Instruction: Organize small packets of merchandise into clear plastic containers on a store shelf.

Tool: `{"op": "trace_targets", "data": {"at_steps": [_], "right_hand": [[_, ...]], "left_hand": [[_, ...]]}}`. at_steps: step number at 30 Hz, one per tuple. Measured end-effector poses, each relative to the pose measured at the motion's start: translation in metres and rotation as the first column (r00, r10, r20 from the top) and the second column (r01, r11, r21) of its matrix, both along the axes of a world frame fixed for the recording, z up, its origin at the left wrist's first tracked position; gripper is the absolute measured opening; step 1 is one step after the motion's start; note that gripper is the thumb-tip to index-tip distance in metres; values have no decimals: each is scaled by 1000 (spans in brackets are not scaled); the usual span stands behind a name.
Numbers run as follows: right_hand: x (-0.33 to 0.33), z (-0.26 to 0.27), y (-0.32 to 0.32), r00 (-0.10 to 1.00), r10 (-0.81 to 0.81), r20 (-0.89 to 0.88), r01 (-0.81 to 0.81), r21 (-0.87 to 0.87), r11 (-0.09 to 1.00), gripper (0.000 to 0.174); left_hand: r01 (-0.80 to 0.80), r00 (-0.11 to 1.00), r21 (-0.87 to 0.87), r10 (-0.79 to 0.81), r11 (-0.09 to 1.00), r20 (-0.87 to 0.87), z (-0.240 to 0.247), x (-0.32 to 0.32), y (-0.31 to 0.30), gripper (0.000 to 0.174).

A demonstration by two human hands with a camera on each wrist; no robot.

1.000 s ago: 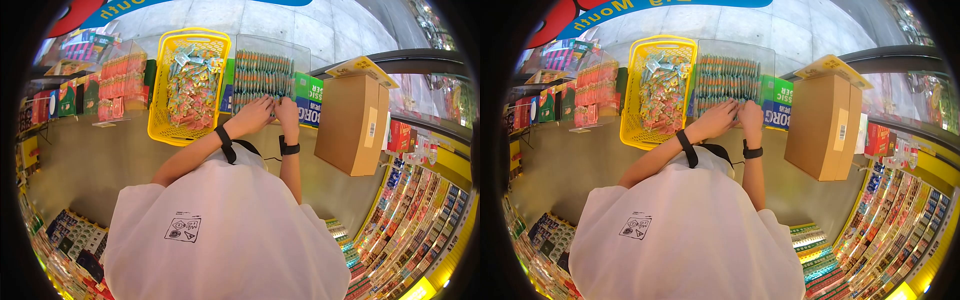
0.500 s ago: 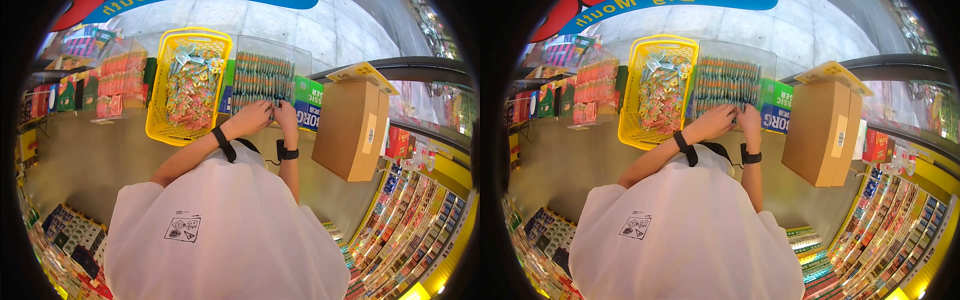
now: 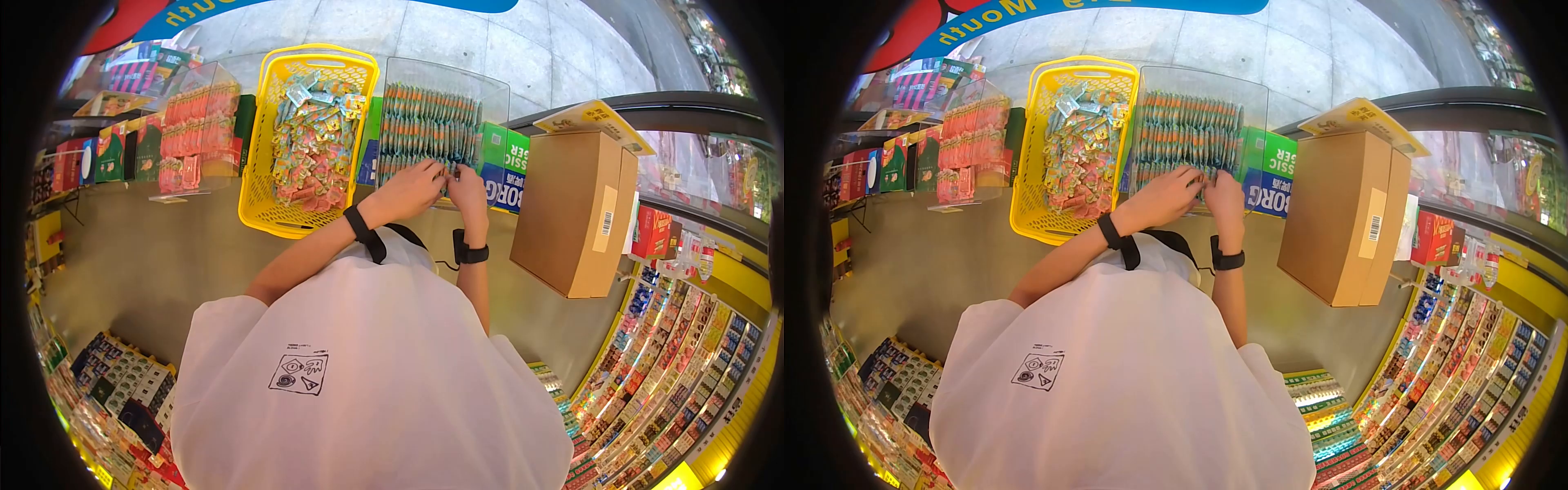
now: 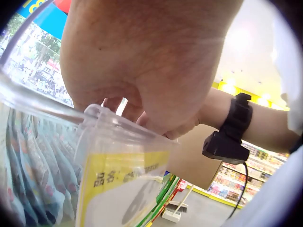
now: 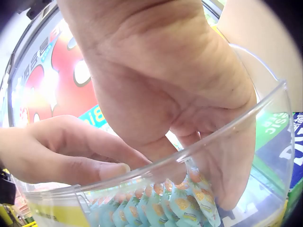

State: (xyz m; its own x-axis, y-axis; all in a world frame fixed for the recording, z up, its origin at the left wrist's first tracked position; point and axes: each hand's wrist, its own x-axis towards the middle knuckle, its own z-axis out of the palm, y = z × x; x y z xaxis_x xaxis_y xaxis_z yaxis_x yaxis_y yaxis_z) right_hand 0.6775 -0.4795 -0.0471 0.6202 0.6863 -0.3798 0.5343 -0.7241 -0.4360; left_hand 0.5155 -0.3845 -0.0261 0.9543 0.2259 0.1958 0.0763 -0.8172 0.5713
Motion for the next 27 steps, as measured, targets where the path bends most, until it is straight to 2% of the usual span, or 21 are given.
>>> {"op": "trace_targets", "data": {"at_steps": [11, 13, 17, 19, 20, 22, 23, 25, 27], "right_hand": [[1, 6, -3, 999, -41, 9, 40, 51, 998, 37], [-1, 17, 0, 999, -34, -5, 34, -37, 999, 55], [-4, 18, -1, 999, -27, 23, 27, 6, 1000, 55], [-9, 27, -1, 995, -21, 100, 20, 16, 1000, 40], [-11, 31, -2, 995, -22, 99, 21, 14, 1000, 40], [-19, 43, -2, 979, -57, 195, 31, 132, 991, 43], [-24, 50, 0, 980, -56, 193, 31, 131, 991, 43], [-38, 68, 4, 979, -135, 151, 77, 342, 937, 41], [-51, 92, 13, 988, -130, 79, 89, 393, 915, 36]], "left_hand": [[-3, 1000, 9, 3, 1000, 29, -6, 1, 3, 37], [-8, 999, 10, 8, 1000, 35, 1, -1, 3, 37], [-71, 994, 55, 66, 996, 92, 13, -3, 0, 37], [-84, 991, 13, 82, 996, 107, 24, -6, 0, 37], [-96, 988, -30, 98, 995, 121, 29, -7, 0, 38], [-113, 983, -62, 120, 992, 141, 51, -14, 0, 35], [-129, 976, -94, 143, 987, 162, 60, -17, 3, 33], [-155, 967, -129, 177, 980, 183, 70, -26, 8, 28], [-180, 957, -163, 211, 970, 200, 77, -37, 16, 23]]}}
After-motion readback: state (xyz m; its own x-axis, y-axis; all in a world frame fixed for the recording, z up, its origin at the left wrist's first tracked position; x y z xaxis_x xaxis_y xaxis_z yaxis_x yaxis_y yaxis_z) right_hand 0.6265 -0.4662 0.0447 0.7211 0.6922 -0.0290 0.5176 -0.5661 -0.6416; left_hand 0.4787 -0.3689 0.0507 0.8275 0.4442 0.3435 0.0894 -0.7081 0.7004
